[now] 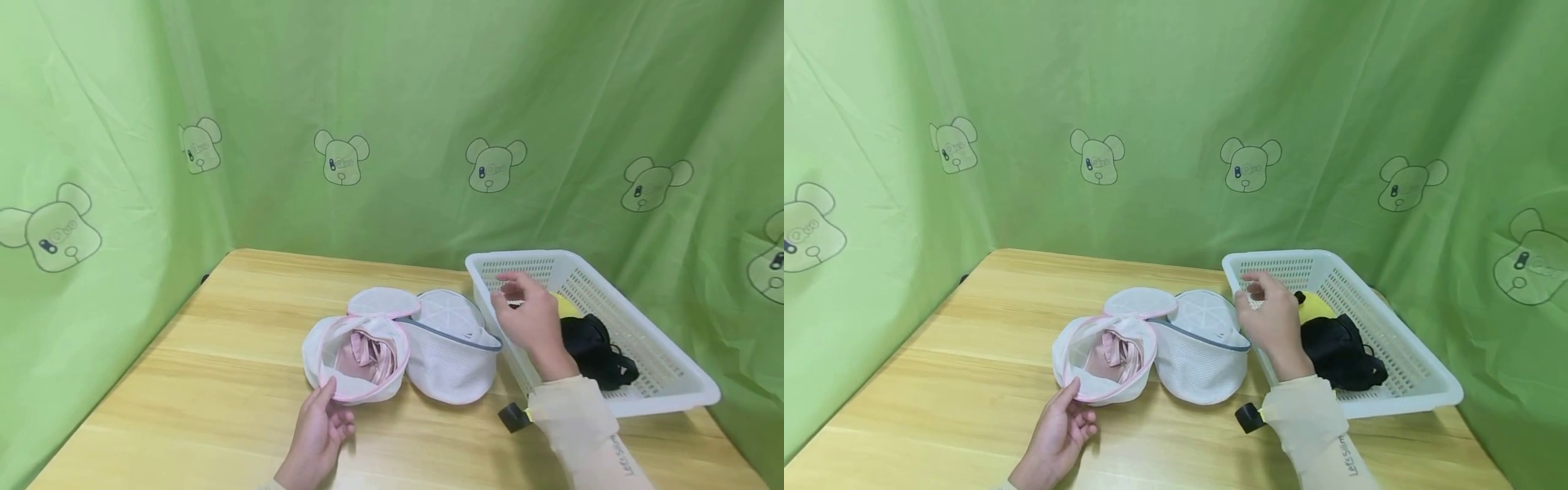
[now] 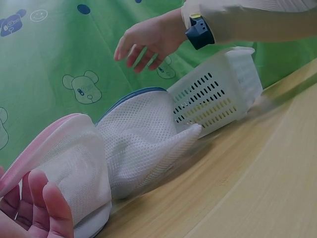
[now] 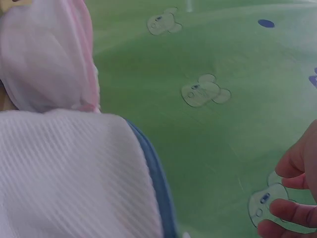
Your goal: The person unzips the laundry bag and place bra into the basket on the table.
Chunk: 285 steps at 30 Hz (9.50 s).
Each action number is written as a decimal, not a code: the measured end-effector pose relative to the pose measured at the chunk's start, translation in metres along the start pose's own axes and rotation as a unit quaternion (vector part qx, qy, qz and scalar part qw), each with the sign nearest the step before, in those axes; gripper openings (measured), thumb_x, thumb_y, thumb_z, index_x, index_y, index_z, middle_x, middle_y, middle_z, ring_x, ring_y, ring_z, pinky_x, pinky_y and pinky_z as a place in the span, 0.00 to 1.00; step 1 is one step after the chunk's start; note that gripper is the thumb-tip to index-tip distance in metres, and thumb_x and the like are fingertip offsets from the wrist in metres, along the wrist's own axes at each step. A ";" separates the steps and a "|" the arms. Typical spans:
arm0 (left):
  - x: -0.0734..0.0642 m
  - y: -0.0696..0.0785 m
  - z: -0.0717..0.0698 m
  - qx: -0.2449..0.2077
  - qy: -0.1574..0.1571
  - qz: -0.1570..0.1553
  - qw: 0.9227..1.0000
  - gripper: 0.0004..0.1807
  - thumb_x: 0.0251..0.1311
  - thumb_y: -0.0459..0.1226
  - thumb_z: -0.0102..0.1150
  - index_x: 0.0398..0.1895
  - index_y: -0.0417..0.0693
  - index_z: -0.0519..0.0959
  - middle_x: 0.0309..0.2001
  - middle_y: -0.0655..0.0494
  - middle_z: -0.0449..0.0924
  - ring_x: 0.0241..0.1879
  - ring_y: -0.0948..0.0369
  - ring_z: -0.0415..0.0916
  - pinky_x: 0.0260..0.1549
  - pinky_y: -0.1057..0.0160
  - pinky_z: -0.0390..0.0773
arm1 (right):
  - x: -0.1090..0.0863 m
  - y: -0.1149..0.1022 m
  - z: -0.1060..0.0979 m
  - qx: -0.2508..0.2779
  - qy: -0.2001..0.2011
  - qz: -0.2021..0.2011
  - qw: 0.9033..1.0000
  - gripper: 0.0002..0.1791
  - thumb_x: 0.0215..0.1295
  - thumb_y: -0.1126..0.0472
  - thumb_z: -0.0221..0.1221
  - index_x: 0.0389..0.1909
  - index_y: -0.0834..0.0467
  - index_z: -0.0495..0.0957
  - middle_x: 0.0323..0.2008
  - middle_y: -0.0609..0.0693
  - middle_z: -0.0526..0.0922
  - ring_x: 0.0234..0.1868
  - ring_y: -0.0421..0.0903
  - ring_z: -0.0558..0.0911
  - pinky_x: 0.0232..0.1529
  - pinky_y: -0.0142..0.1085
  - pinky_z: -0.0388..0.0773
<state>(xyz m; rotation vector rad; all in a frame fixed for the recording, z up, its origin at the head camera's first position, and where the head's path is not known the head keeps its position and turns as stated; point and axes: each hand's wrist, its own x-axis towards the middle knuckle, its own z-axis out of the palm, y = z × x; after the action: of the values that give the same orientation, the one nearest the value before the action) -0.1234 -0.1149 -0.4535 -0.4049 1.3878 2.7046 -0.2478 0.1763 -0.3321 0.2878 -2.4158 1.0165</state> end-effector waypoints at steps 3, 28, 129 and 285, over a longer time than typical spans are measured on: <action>0.000 0.000 -0.001 -0.001 -0.001 -0.002 1.000 0.22 0.73 0.49 0.45 0.57 0.42 0.62 0.37 0.58 0.68 0.27 0.67 0.70 0.27 0.72 0.74 | -0.002 -0.005 0.008 0.003 -0.018 0.006 1.000 0.15 0.62 0.66 0.58 0.49 0.63 0.78 0.39 0.62 0.81 0.43 0.60 0.80 0.46 0.53 0.75; -0.001 0.000 0.000 0.005 -0.005 -0.002 1.000 0.22 0.74 0.49 0.43 0.58 0.40 0.61 0.36 0.58 0.69 0.27 0.68 0.70 0.27 0.72 0.75 | -0.022 -0.034 0.070 0.007 -0.087 -0.065 0.994 0.14 0.56 0.64 0.63 0.44 0.58 0.80 0.36 0.55 0.82 0.38 0.52 0.82 0.43 0.46 0.77; 0.000 -0.002 0.002 0.017 -0.016 -0.013 1.000 0.21 0.73 0.48 0.46 0.57 0.41 0.65 0.33 0.58 0.73 0.24 0.68 0.70 0.25 0.72 0.75 | -0.063 -0.048 0.147 -0.155 -0.330 -0.257 0.895 0.36 0.46 0.76 0.62 0.57 0.45 0.76 0.35 0.51 0.84 0.35 0.47 0.82 0.37 0.39 0.80; 0.004 -0.004 -0.001 0.022 0.005 -0.014 1.000 0.23 0.73 0.47 0.46 0.58 0.37 0.62 0.33 0.58 0.72 0.23 0.69 0.71 0.24 0.72 0.75 | 0.001 -0.040 0.033 -0.026 0.064 -0.255 0.964 0.21 0.47 0.77 0.55 0.46 0.65 0.80 0.39 0.60 0.84 0.37 0.60 0.81 0.40 0.55 0.78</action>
<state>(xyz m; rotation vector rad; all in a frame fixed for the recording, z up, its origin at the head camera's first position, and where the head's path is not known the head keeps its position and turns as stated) -0.1259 -0.1130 -0.4581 -0.4310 1.4307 2.6468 -0.2453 0.1245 -0.3266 0.7559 -2.0851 0.7103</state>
